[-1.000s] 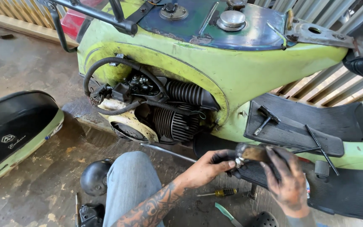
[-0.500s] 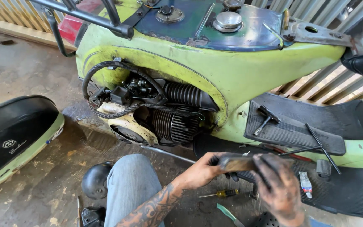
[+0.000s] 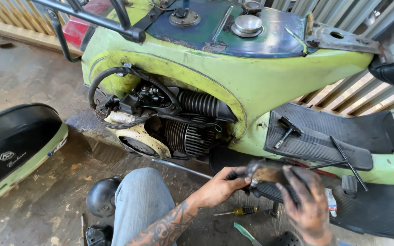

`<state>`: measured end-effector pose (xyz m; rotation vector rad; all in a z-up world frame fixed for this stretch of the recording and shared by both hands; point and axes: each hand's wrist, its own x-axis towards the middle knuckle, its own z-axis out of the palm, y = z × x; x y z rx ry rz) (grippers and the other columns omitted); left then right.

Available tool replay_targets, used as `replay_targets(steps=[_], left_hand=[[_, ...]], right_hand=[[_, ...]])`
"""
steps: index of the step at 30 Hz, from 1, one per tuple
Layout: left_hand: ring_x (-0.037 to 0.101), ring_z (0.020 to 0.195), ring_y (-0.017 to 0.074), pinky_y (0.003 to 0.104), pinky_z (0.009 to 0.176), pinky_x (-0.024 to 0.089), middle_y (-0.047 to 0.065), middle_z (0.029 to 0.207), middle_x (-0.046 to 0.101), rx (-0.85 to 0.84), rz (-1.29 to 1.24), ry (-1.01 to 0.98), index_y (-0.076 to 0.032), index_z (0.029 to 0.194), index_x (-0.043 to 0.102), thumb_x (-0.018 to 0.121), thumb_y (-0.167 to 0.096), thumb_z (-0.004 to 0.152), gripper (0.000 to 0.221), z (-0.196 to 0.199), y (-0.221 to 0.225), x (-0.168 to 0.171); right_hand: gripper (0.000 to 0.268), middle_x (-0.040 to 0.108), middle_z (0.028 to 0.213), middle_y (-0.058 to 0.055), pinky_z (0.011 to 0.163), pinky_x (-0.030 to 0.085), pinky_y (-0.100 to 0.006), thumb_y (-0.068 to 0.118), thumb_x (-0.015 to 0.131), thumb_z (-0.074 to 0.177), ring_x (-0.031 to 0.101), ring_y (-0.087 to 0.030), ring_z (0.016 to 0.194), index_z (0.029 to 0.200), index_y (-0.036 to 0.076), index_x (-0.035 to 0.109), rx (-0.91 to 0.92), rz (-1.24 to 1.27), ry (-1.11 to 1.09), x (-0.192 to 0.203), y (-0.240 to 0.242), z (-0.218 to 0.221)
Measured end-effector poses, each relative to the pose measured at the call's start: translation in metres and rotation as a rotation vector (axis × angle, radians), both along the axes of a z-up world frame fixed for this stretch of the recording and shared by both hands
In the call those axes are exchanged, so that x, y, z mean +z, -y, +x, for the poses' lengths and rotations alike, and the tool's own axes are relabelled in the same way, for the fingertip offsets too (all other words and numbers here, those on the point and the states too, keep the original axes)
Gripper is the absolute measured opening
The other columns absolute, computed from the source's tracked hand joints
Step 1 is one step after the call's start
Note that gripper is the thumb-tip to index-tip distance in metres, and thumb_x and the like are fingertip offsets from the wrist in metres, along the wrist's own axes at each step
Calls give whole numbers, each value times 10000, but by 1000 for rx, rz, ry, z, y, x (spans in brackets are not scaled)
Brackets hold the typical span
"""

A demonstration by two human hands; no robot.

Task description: Removing and cleaning a spark plug from a scooter engine using a wrench and a wire brush

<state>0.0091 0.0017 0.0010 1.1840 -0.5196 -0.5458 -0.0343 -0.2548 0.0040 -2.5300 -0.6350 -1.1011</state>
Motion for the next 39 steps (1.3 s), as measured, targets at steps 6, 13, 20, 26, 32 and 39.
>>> replay_targets(steps=[6,13,20,26,32,39], left_hand=[[575,915,83,231,829,479,7,1059,665,-22,4,-20,-12,1197,680,617,-100,997,227,-7,-3,11],[566,854,87,237,774,448,33,1042,674,-50,-63,-38,-23,1304,652,568,-67,998,320,-2,-4,8],[534,872,86,238,802,433,-28,992,656,-62,76,-12,-33,1201,681,582,-127,1023,225,-13,-5,19],[405,633,35,217,551,305,-83,781,544,-38,122,-214,-56,1258,687,562,-166,1031,281,-16,-23,16],[459,667,72,229,598,350,-40,832,590,-92,117,-225,-44,1292,662,543,-134,1002,326,-17,-65,-17],[543,840,107,255,779,443,4,960,627,116,124,-424,-46,1233,673,520,-60,979,296,-6,-95,-26]], right_hand=[[455,600,1313,-91,1003,572,-355,226,718,906,622,-254,1151,1339,108,646,-29,20,-92,4,-4,-9],[467,552,1368,-153,781,619,-317,182,727,926,632,-276,1063,1366,97,594,49,40,-36,-15,18,4],[448,611,1204,-213,478,598,-232,157,774,902,689,-251,787,1305,7,650,-28,81,-111,-29,30,-15],[519,634,1318,-353,974,572,-477,-45,788,847,674,-431,1068,1306,-182,590,-60,173,-230,-8,27,-20],[580,656,1286,-232,1040,573,-431,28,793,716,687,-347,1133,1264,-63,623,-10,145,-424,-46,-38,-23],[605,665,1249,-345,952,590,-478,28,823,718,703,-416,1077,1255,-133,596,-118,136,-467,-76,-28,9]])
